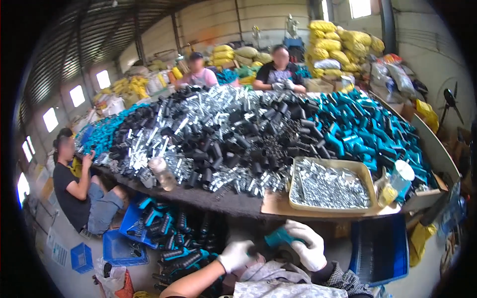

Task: Assembling plastic tool handles by inserting metal sleeves, springs, and internal components into the housings.

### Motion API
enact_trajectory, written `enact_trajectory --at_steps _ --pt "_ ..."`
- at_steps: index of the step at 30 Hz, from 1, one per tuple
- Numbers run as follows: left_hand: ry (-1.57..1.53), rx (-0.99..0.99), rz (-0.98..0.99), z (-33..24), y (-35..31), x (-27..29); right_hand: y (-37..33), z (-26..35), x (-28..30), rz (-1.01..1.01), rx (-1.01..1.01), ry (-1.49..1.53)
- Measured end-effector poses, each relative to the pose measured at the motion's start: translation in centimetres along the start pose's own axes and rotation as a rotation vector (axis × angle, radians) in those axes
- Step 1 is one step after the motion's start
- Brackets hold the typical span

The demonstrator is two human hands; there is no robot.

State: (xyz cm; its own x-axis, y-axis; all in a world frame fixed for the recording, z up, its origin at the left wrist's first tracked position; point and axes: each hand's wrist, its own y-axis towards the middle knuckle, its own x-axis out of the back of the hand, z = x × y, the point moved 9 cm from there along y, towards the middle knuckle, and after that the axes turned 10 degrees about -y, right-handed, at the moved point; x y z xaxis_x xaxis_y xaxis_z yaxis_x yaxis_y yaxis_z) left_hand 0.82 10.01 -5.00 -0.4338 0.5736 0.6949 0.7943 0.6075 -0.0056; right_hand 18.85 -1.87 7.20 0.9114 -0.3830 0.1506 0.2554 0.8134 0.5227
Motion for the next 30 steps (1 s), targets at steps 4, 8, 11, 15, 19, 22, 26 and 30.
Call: enact_trajectory --at_steps 4,8,11,15,19,22,26,30 --pt "-0.032 -0.419 -0.078 -6.7 -3.7 0.3 1.4 -4.5 2.2 0.025 -0.3 0.164" --pt "-0.185 0.025 -0.325 -0.7 -2.2 3.0 0.3 2.0 -0.9 0.092 0.052 -0.036" --pt "0.205 -0.101 0.134 -3.6 -3.2 -1.8 1.9 0.9 -1.2 0.245 0.197 -0.151" --pt "-0.14 -0.378 -0.22 -8.1 -2.0 3.6 1.2 -2.9 2.1 -0.004 -0.189 0.071" --pt "-0.229 -0.208 -0.138 -4.7 -1.2 -0.2 1.8 2.5 -1.9 0.299 0.224 -0.178" --pt "-0.07 -0.339 0.069 -8.2 -3.0 -0.5 1.6 -3.6 2.5 0.206 -0.196 0.082" --pt "-0.255 0.073 -0.115 -1.4 -0.8 0.4 0.5 3.0 -1.4 0.207 0.248 -0.16" --pt "-0.01 -0.289 0.156 -6.9 -3.2 -1.9 1.5 -1.6 1.4 0.202 -0.025 0.042"
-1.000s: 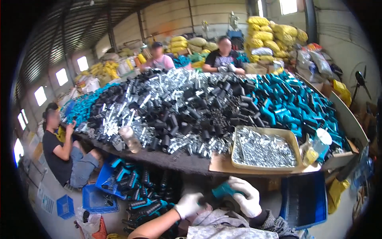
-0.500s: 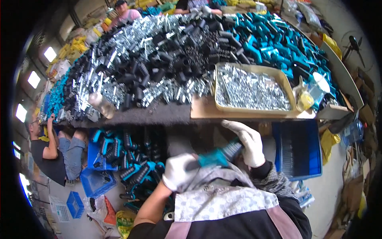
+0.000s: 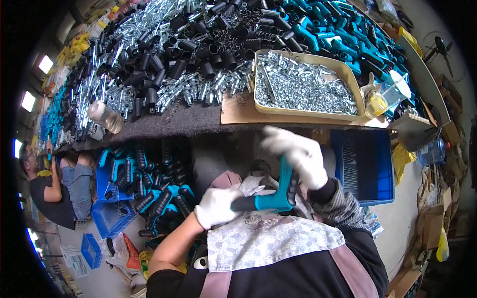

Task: Assembling plastic tool handles by inserting metal sleeves, springs, and internal components into the housings.

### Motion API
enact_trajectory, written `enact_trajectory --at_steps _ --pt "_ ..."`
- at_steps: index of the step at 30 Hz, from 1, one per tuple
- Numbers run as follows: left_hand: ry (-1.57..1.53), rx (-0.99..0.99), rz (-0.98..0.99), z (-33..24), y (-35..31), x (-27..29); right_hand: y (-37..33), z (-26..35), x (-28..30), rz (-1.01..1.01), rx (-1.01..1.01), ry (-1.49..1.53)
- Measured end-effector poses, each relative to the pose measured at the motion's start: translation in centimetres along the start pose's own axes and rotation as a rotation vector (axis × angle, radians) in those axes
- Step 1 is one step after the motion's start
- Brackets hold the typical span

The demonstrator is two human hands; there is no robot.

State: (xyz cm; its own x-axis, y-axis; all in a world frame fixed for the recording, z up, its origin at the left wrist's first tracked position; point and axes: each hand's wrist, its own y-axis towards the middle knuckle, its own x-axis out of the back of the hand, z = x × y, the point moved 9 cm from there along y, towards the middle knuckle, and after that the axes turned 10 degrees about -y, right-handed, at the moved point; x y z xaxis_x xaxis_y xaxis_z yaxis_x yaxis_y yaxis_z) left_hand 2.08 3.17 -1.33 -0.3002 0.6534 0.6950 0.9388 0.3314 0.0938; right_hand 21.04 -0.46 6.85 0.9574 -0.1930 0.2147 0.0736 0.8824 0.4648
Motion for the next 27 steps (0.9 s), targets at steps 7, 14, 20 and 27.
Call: enact_trajectory --at_steps 7,14,20,27 --pt "0.08 0.209 0.044 1.9 0.5 -1.3 -0.1 3.3 -1.8 -0.073 0.213 -0.47" --pt "0.548 -0.012 0.171 -0.1 3.3 3.0 -6.1 -12.0 -3.8 0.53 -0.579 -0.548" --pt "0.465 -0.222 0.018 -3.4 9.9 7.9 -3.8 -9.0 -8.9 0.369 -0.619 0.593" --pt "0.636 0.489 -0.557 12.7 10.4 19.4 -5.7 -6.9 -7.9 0.118 -0.7 0.62"
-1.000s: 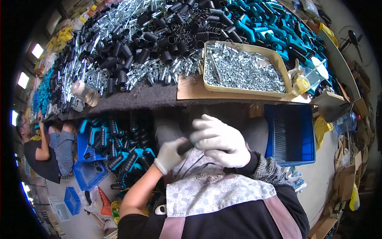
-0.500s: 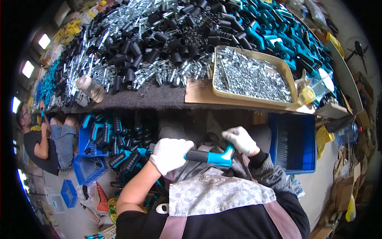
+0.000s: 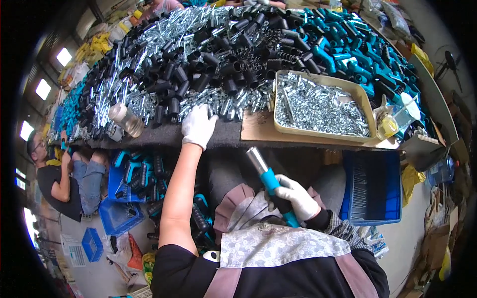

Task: Assembling plastic tool handles by inserting metal sleeves, springs, and internal components into the housings.

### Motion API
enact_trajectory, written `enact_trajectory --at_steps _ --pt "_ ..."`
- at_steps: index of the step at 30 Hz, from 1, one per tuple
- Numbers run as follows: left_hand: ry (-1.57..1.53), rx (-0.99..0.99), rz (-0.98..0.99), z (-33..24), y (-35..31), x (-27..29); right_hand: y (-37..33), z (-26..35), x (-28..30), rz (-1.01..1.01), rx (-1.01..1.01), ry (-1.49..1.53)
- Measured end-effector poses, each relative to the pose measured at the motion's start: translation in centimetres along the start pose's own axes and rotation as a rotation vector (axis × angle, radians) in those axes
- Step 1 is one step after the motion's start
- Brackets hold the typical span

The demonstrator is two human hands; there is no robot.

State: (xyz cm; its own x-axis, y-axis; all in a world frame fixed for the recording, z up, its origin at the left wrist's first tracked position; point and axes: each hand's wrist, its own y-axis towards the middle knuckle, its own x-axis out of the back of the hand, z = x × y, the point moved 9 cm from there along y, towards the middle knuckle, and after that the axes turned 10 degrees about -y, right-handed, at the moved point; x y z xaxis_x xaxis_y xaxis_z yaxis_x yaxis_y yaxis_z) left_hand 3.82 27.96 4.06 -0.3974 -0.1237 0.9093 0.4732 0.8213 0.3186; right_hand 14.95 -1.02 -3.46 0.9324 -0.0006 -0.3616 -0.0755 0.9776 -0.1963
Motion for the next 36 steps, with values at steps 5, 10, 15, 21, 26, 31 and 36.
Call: enact_trajectory --at_steps 5,10,15,21,26,31,36 --pt "0.051 0.0 0.002 0.8 1.1 -1.7 -1.4 -0.5 -0.5 0.087 0.01 0.12" --pt "-0.11 0.04 0.009 0.5 -1.6 -0.1 -1.9 -3.6 1.4 0.096 -0.042 0.276" --pt "-0.022 -0.013 -0.063 -0.3 -1.5 -0.5 -2.6 -4.5 0.8 0.181 -0.078 0.49" --pt "-0.38 0.012 -0.068 -0.5 -4.2 0.1 -3.4 -0.9 0.7 0.1 0.012 0.241" --pt "-1.1 -0.019 0.168 -5.7 -7.8 2.2 -2.5 0.8 2.6 -0.053 0.115 -0.113" --pt "-1.241 -0.01 0.391 -9.9 -10.4 4.9 -0.9 3.3 1.3 0.059 0.145 -0.28" --pt "-1.187 -0.091 0.408 -10.4 -12.4 4.8 -0.7 4.1 0.7 -0.051 0.315 -0.767"
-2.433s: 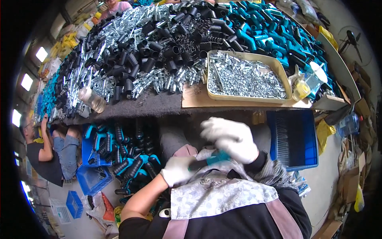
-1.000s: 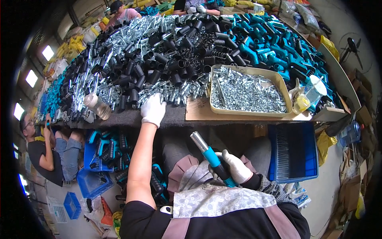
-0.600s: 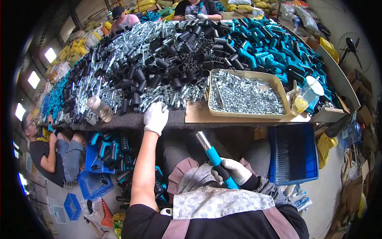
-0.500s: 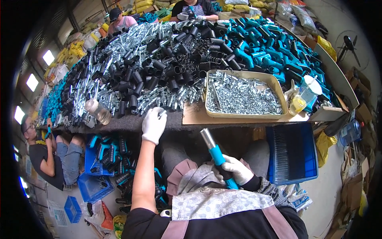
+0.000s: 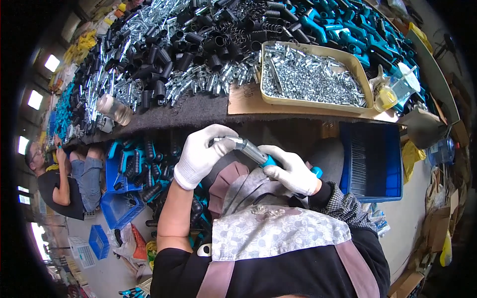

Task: Assembling plastic tool handles by inserting metal sleeves, springs, and internal components into the housings.

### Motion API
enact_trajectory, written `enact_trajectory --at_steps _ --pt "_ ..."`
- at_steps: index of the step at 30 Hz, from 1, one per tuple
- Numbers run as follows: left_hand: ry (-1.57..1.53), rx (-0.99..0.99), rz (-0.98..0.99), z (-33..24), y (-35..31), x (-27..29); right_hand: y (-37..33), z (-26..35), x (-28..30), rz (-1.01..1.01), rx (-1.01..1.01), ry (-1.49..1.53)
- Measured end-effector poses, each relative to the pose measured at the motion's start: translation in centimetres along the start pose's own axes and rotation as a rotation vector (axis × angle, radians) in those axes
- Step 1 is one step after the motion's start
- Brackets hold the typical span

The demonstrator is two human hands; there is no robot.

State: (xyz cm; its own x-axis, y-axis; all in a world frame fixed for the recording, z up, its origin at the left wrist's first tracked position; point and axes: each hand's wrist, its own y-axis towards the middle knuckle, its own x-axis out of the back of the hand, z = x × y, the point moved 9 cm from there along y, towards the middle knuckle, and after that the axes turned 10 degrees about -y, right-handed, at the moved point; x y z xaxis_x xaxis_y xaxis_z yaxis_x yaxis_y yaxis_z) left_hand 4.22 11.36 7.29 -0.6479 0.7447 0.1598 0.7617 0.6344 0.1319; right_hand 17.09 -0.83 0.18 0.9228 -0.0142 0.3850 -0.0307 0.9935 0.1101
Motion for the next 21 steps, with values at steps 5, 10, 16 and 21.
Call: enact_trajectory --at_steps 5,10,16,21 --pt "0.103 0.143 0.076 0.8 -1.1 -0.6 -0.5 1.8 0.5 -0.176 0.127 -0.362" --pt "0.214 0.15 0.118 1.3 -1.2 -1.4 -0.5 2.3 0.9 -0.142 0.108 -0.599" --pt "0.404 -0.457 0.333 -3.8 -2.7 -4.8 -1.3 -2.2 -1.2 0.221 -0.246 0.072" --pt "-0.017 0.117 0.115 0.4 -1.6 -1.2 -0.8 -0.7 0.4 -0.024 -0.025 -0.196"
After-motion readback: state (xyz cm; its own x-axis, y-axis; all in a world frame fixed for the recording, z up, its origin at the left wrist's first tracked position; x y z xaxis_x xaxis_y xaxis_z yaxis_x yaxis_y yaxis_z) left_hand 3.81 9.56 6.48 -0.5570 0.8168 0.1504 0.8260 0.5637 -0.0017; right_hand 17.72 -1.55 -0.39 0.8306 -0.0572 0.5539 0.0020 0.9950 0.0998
